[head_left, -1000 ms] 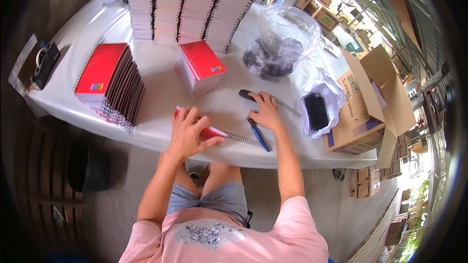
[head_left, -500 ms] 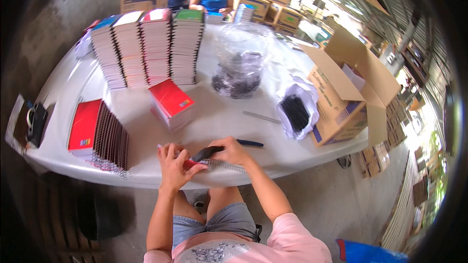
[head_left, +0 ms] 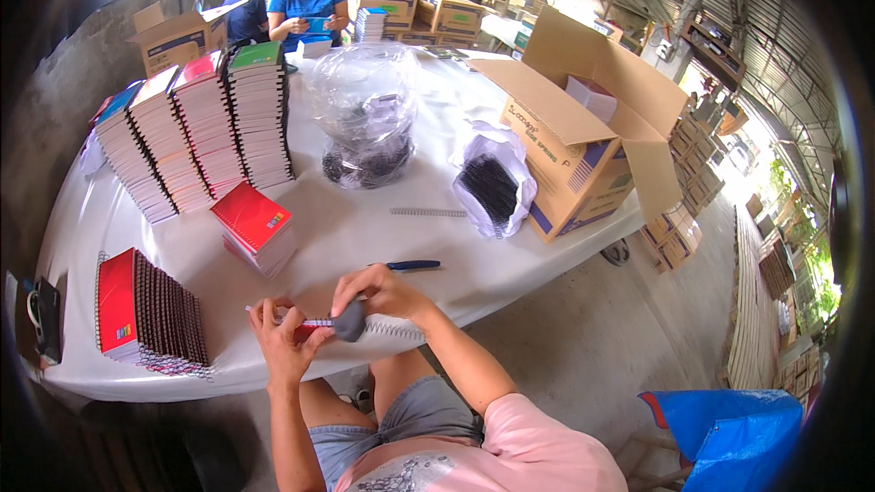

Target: The person attaches wire spirals to red notebooks and uses pliers to trim and secure the ends before stacking them on a table.

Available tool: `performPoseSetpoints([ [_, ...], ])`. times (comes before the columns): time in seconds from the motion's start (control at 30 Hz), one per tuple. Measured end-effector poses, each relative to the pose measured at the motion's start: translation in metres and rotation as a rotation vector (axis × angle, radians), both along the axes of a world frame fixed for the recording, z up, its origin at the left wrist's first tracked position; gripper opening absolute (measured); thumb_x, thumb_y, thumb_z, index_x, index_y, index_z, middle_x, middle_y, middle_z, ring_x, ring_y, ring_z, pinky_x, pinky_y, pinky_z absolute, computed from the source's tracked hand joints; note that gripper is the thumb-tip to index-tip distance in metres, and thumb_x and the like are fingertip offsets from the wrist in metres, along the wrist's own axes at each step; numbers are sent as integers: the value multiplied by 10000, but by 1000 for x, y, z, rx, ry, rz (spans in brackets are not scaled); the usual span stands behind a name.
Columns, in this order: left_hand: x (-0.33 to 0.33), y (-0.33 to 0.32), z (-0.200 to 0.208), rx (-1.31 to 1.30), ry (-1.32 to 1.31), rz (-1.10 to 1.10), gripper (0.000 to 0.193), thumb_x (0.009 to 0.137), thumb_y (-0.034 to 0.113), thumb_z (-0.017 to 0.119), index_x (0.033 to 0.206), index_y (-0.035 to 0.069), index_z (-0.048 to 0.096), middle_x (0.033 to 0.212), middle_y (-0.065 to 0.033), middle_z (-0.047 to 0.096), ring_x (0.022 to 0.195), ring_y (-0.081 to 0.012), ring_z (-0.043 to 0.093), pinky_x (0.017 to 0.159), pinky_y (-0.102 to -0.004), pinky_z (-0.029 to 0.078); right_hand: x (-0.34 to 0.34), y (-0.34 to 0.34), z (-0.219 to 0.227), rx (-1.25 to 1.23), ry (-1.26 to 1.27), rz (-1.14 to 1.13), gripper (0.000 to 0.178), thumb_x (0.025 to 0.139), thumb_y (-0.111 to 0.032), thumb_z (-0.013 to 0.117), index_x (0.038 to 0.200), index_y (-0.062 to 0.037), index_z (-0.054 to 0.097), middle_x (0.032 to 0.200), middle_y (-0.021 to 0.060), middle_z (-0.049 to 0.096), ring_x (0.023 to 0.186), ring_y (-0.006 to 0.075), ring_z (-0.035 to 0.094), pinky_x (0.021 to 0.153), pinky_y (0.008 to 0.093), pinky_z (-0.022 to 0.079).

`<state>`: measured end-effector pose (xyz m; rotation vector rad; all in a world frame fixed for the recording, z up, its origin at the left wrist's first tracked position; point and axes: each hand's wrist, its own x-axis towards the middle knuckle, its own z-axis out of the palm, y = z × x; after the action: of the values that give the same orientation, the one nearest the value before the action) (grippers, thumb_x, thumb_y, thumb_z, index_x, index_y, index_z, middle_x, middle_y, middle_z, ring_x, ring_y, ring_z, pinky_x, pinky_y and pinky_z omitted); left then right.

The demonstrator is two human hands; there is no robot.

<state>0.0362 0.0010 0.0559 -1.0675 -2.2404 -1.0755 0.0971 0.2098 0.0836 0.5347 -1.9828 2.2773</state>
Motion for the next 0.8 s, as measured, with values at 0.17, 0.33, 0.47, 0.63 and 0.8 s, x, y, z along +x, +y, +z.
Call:
performPoseSetpoints([
  [0.17,-1,4,5,-2,17,-9,537,563,465,772,657,22,483,933,-115,510,937,-318,403,812,-446,344,-9,4,-16,449,-81,-270,307,658,118,567,872,-48,711,852,63,650,783,128,593,729,246,463],
  [0.33,-6,0,-3,-40,1,-4,614,534,553,747,668,12,487,973,-135,514,961,-321,410,826,-444,348,-6,-16,5,341,106,-108,324,629,115,603,868,-70,717,853,66,654,793,137,608,725,244,470],
  [0.47,-6,3,-2,9,-10,15,641,541,590,734,682,9,503,1094,-167,485,1017,-332,404,869,-452,340,-21,-2,-12,564,85,-411,311,607,69,622,855,-91,721,779,75,642,730,176,607,661,280,474],
  [0.63,-17,-4,-8,96,4,35,650,477,569,776,702,24,504,1274,-155,383,1056,-340,375,873,-441,345,-18,-17,-3,342,143,-216,275,612,42,629,846,-75,714,767,91,642,700,193,605,636,292,468],
  [0.8,-24,-9,-17,163,-102,10,647,460,557,803,702,39,500,1268,-143,374,1017,-310,376,855,-420,355,-30,-11,-16,219,62,-187,305,641,103,630,877,-70,718,825,37,634,762,133,600,677,248,454],
])
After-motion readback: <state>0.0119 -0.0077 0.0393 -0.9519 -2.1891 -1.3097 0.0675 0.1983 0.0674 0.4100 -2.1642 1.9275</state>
